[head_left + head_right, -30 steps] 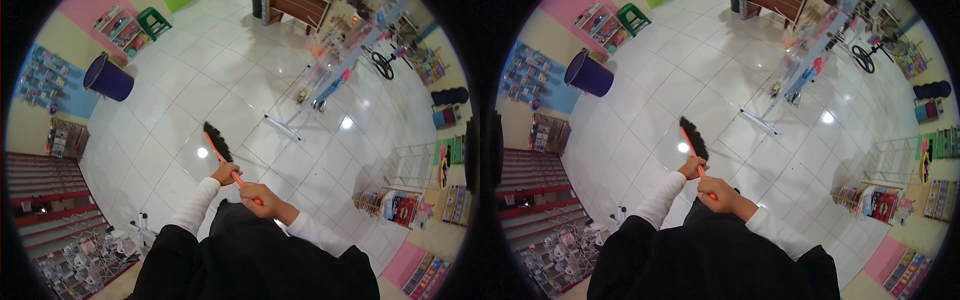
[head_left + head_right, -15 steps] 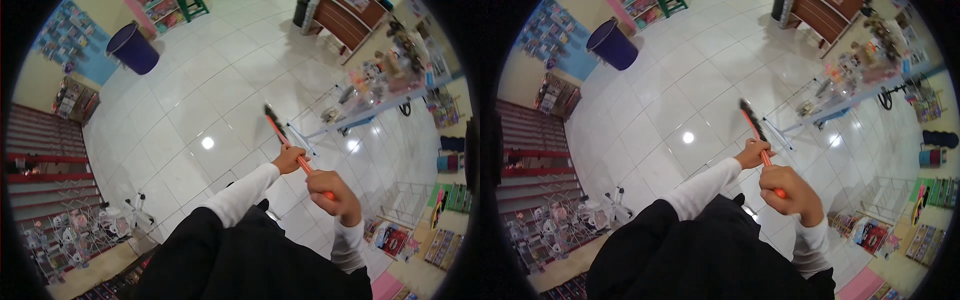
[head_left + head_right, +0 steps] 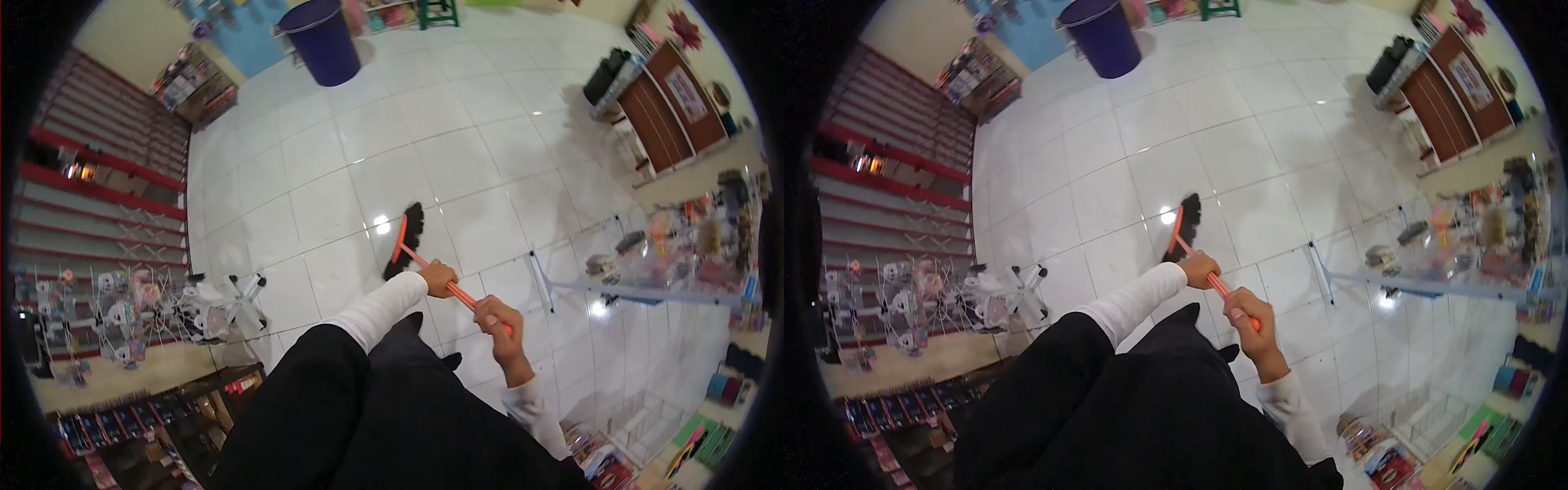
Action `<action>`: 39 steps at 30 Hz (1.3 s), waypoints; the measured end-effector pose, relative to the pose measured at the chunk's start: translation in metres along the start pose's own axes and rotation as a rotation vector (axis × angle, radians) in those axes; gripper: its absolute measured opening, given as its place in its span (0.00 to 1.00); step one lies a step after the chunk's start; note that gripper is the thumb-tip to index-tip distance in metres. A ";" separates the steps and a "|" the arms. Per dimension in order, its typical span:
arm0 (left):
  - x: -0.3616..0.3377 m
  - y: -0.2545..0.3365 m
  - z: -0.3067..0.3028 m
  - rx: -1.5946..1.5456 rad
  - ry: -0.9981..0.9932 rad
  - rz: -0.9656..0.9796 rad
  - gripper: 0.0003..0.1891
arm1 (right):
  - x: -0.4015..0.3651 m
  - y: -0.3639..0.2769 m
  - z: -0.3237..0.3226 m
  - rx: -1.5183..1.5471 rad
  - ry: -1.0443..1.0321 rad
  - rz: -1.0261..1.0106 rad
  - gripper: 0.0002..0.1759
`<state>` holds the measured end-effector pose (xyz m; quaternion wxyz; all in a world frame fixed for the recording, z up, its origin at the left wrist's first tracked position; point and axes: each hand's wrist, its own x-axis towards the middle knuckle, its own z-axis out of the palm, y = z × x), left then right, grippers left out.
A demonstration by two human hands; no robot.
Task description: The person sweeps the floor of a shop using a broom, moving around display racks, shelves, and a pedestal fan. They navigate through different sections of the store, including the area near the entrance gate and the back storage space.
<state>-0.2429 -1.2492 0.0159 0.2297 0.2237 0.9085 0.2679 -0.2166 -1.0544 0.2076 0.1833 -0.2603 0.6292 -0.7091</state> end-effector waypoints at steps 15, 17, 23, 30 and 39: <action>-0.145 -0.017 -0.108 -0.250 0.321 -0.117 0.17 | 0.105 -0.105 0.109 0.054 -0.366 -0.010 0.19; -0.180 0.017 -0.119 -0.362 0.296 -0.099 0.19 | 0.119 -0.126 0.114 0.198 -0.645 -0.007 0.20; -0.264 0.007 -0.053 -0.974 0.404 -0.149 0.12 | 0.164 -0.097 0.177 0.226 -1.172 0.190 0.25; -0.323 0.013 0.020 -1.227 0.840 -0.605 0.09 | 0.168 -0.014 0.249 0.289 -0.980 0.559 0.19; -0.271 -0.007 0.129 -0.824 0.995 -1.345 0.05 | 0.120 0.101 0.278 -0.050 -1.146 0.531 0.15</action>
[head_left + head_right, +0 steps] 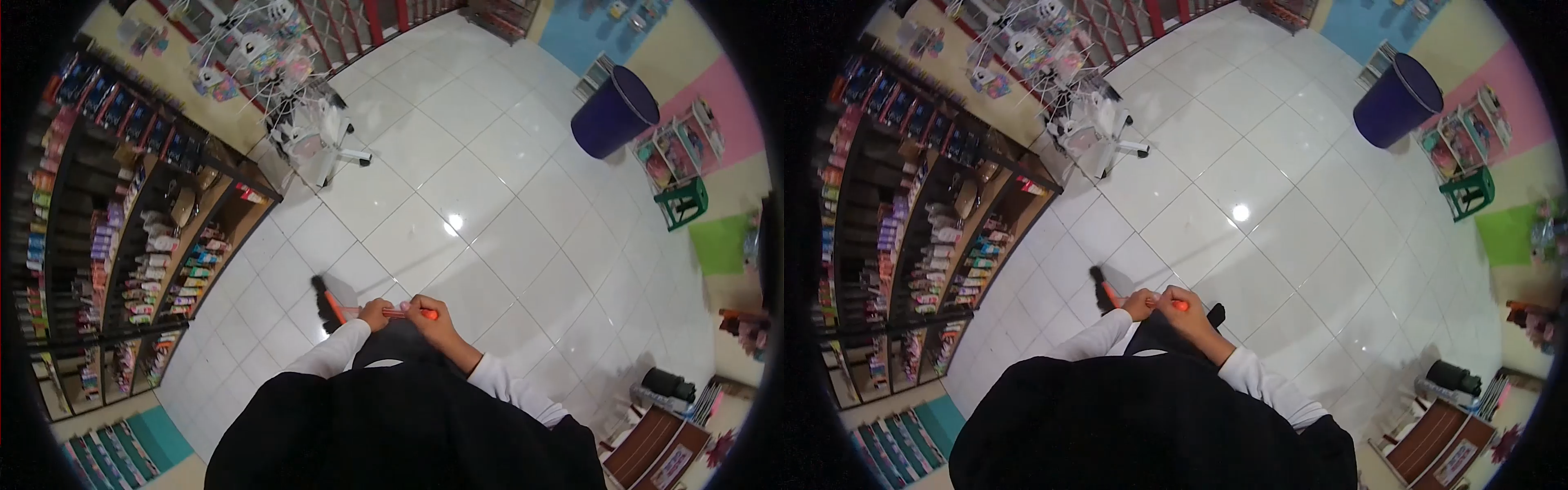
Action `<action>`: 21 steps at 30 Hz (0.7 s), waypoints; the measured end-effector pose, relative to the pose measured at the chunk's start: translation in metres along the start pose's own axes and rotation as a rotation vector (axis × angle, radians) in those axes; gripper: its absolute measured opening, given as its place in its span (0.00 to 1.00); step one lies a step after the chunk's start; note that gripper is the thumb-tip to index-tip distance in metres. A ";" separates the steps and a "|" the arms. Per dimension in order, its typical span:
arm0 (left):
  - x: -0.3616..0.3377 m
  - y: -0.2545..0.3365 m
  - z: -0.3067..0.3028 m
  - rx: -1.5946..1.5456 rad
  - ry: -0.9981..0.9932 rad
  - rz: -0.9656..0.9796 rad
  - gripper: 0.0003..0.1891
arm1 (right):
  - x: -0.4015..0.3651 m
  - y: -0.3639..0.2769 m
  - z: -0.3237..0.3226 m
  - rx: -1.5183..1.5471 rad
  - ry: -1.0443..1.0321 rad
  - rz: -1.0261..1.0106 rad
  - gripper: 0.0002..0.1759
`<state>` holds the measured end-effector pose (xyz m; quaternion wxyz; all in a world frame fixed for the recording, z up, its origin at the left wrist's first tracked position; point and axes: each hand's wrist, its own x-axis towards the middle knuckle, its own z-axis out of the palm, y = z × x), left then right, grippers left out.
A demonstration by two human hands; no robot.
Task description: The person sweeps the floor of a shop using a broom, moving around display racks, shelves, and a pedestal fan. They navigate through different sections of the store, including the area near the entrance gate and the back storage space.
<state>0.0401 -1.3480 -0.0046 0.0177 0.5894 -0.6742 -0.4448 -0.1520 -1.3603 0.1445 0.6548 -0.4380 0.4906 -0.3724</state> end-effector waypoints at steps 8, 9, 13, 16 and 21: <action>0.131 0.075 0.045 -0.630 0.391 0.548 0.07 | 0.030 -0.123 -0.054 -0.233 -0.102 -0.285 0.15; 0.145 0.083 0.038 -0.680 0.400 0.608 0.08 | 0.034 -0.135 -0.051 -0.265 -0.152 -0.354 0.15; 0.156 0.122 0.000 -0.677 0.555 0.667 0.06 | 0.052 -0.135 -0.047 -0.499 -0.295 -0.491 0.15; 0.184 0.120 0.002 -0.725 0.556 0.614 0.09 | 0.062 -0.120 -0.046 -0.623 -0.309 -0.502 0.14; 0.202 0.128 0.001 -0.728 0.633 0.480 0.15 | 0.072 -0.123 -0.051 -0.715 -0.413 -0.589 0.14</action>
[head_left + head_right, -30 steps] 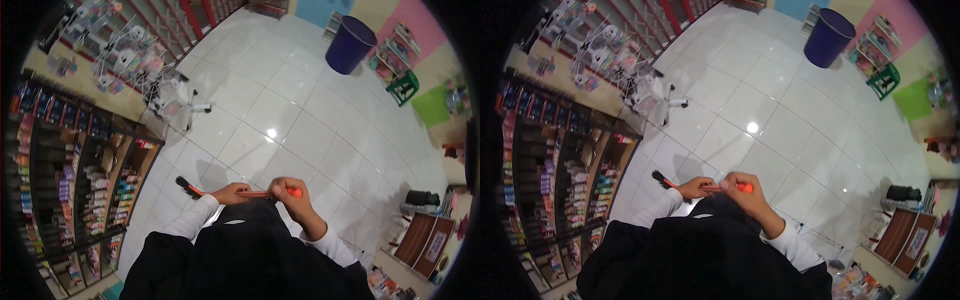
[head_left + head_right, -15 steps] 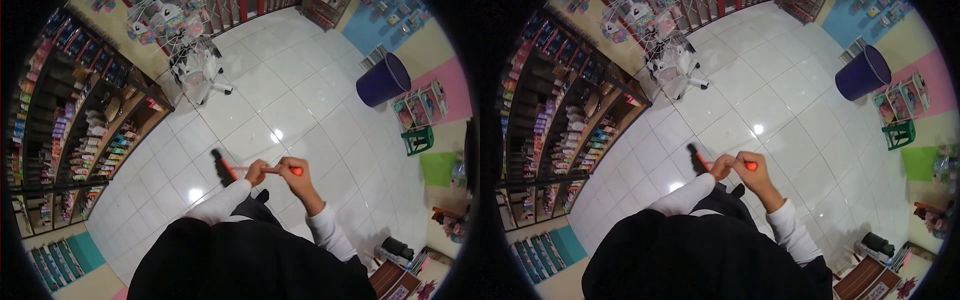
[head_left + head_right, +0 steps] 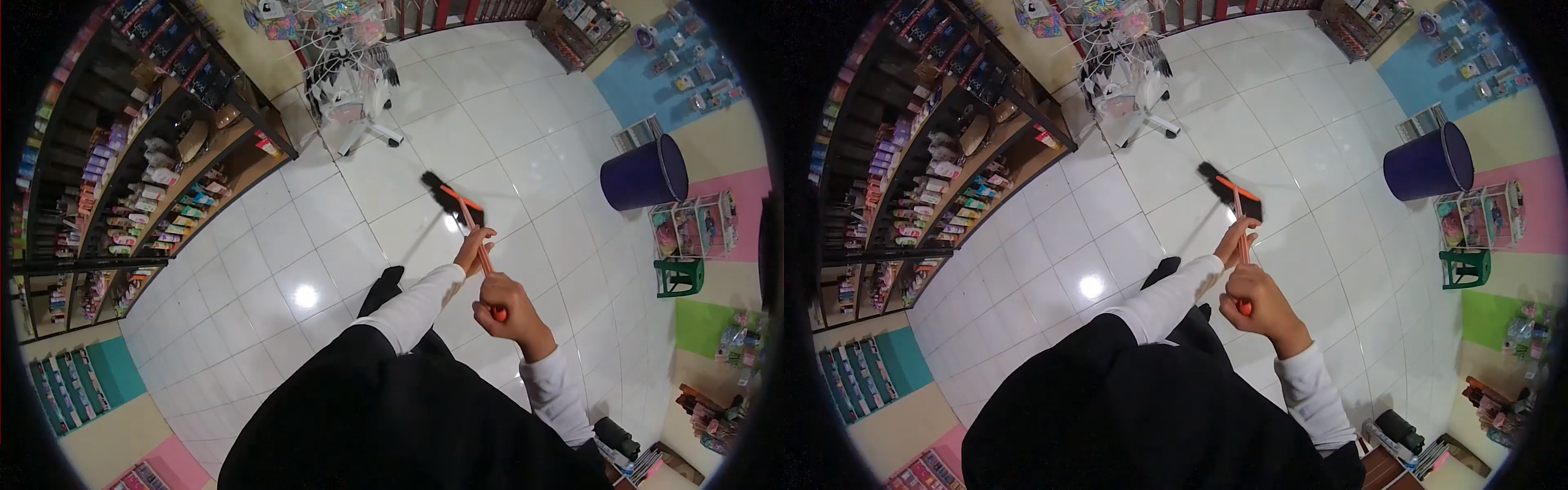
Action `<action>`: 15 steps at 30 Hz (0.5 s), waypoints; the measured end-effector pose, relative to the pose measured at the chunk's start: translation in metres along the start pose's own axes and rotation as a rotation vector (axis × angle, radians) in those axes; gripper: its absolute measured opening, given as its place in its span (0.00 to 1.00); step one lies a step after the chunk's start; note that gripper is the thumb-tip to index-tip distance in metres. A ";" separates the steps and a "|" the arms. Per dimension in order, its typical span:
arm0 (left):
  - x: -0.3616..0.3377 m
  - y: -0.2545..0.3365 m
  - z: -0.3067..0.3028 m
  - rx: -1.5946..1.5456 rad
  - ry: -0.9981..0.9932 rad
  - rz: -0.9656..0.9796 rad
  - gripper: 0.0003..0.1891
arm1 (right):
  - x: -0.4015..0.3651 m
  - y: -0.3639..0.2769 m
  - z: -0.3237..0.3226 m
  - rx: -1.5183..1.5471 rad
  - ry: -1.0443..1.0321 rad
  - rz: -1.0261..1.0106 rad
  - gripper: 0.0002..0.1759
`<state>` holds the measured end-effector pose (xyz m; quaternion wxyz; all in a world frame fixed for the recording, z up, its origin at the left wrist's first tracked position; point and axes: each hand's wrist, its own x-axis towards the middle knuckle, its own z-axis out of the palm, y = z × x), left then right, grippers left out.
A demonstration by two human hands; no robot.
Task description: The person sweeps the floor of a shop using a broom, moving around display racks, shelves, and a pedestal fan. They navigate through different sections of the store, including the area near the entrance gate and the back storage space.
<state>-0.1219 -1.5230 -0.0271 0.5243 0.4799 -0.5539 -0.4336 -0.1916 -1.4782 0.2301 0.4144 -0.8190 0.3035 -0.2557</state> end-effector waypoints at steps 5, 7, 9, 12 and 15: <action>0.035 0.056 -0.039 0.124 -0.112 0.171 0.12 | 0.031 -0.043 -0.031 0.012 -0.005 -0.019 0.15; 0.048 0.113 -0.077 0.095 -0.228 0.065 0.15 | 0.055 -0.076 -0.053 0.117 0.027 -0.049 0.17; 0.047 0.135 -0.103 0.104 -0.176 0.193 0.17 | 0.077 -0.099 -0.072 0.330 0.021 -0.073 0.18; 0.032 0.147 -0.152 0.201 -0.175 0.190 0.17 | 0.107 -0.090 -0.072 0.616 0.008 -0.106 0.18; 0.011 0.125 -0.217 0.385 -0.223 -0.022 0.19 | 0.134 -0.072 -0.041 0.815 0.020 0.102 0.15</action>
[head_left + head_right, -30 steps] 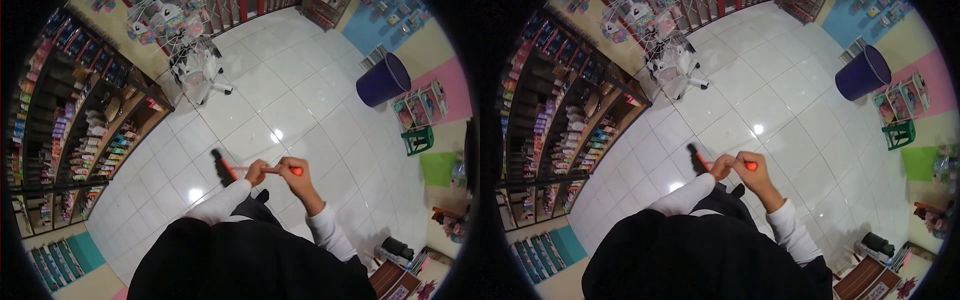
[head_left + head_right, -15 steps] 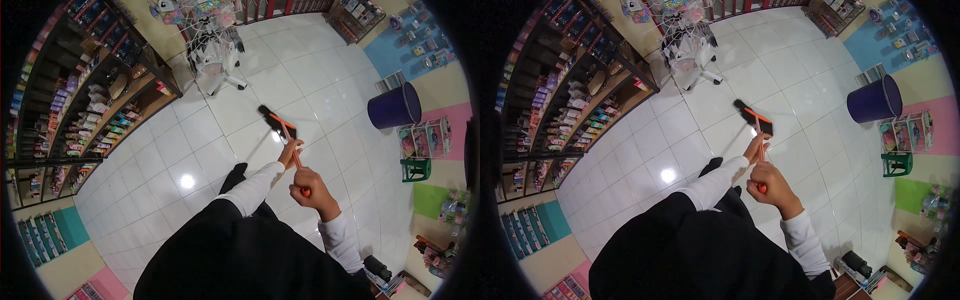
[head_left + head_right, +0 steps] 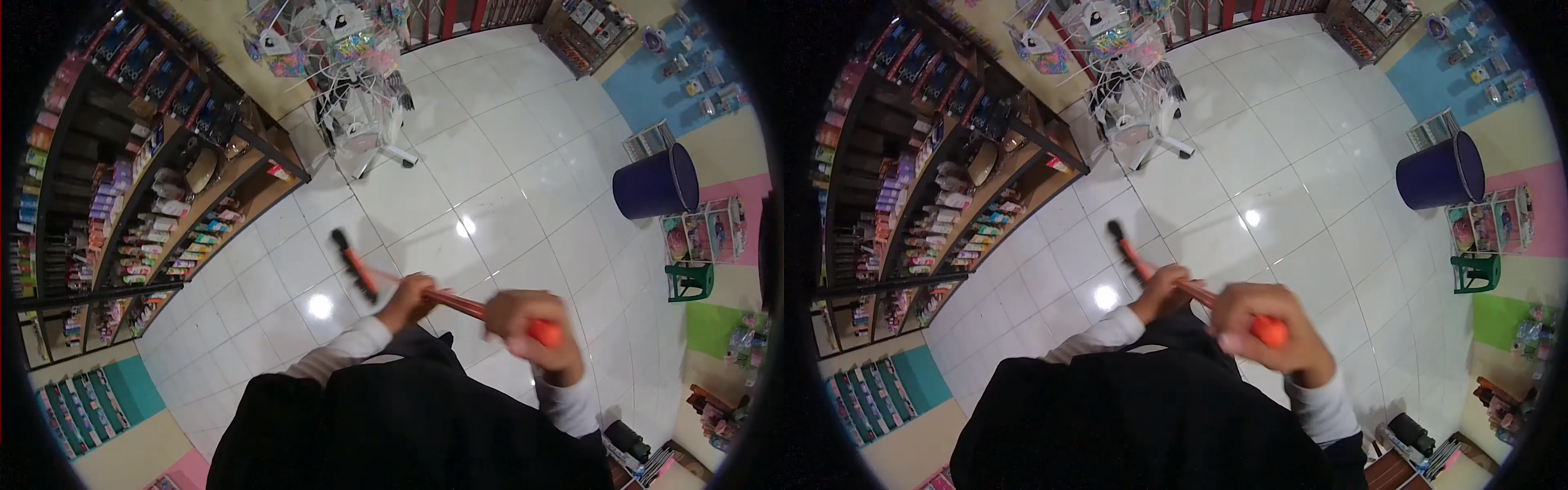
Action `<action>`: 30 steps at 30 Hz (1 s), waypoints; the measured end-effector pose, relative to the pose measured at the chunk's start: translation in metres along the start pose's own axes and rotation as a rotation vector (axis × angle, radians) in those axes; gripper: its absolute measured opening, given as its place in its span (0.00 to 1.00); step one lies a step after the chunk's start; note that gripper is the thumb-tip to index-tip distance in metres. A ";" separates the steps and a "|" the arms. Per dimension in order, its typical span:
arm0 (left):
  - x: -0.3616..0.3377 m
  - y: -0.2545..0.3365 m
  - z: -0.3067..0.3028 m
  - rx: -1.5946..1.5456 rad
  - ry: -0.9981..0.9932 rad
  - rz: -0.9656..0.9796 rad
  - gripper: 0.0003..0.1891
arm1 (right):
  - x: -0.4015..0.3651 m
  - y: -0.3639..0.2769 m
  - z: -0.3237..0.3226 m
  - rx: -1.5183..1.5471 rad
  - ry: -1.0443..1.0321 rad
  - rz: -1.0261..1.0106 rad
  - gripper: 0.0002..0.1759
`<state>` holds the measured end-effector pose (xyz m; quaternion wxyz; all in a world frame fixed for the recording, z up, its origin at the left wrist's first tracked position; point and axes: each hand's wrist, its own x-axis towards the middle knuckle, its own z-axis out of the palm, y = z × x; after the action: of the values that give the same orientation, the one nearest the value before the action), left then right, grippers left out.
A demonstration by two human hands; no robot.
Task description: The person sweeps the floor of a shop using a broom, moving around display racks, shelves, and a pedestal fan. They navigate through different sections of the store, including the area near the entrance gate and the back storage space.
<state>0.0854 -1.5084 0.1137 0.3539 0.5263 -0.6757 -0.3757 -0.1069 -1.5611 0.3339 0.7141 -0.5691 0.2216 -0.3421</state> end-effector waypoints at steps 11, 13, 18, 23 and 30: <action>0.020 -0.216 0.000 0.422 -0.392 -0.157 0.15 | 0.063 0.176 -0.007 -0.207 0.245 0.145 0.12; 0.083 -0.199 0.021 0.329 -0.340 -0.093 0.15 | 0.083 0.141 -0.034 -0.282 0.307 0.083 0.09; 0.191 -0.146 0.040 -0.004 0.002 0.084 0.17 | 0.140 0.066 -0.058 -0.552 0.174 0.155 0.11; 0.222 -0.136 0.061 -0.172 0.096 -0.092 0.21 | 0.159 0.070 -0.059 -0.707 -0.042 -0.002 0.13; 0.184 -0.060 0.027 -0.130 0.095 0.058 0.16 | 0.135 0.013 -0.029 -0.737 -0.326 -0.043 0.12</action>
<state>0.0527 -1.6949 0.0638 0.4298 0.4995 -0.6475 -0.3828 -0.0340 -1.6784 0.3237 0.4806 -0.8384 0.2014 -0.1600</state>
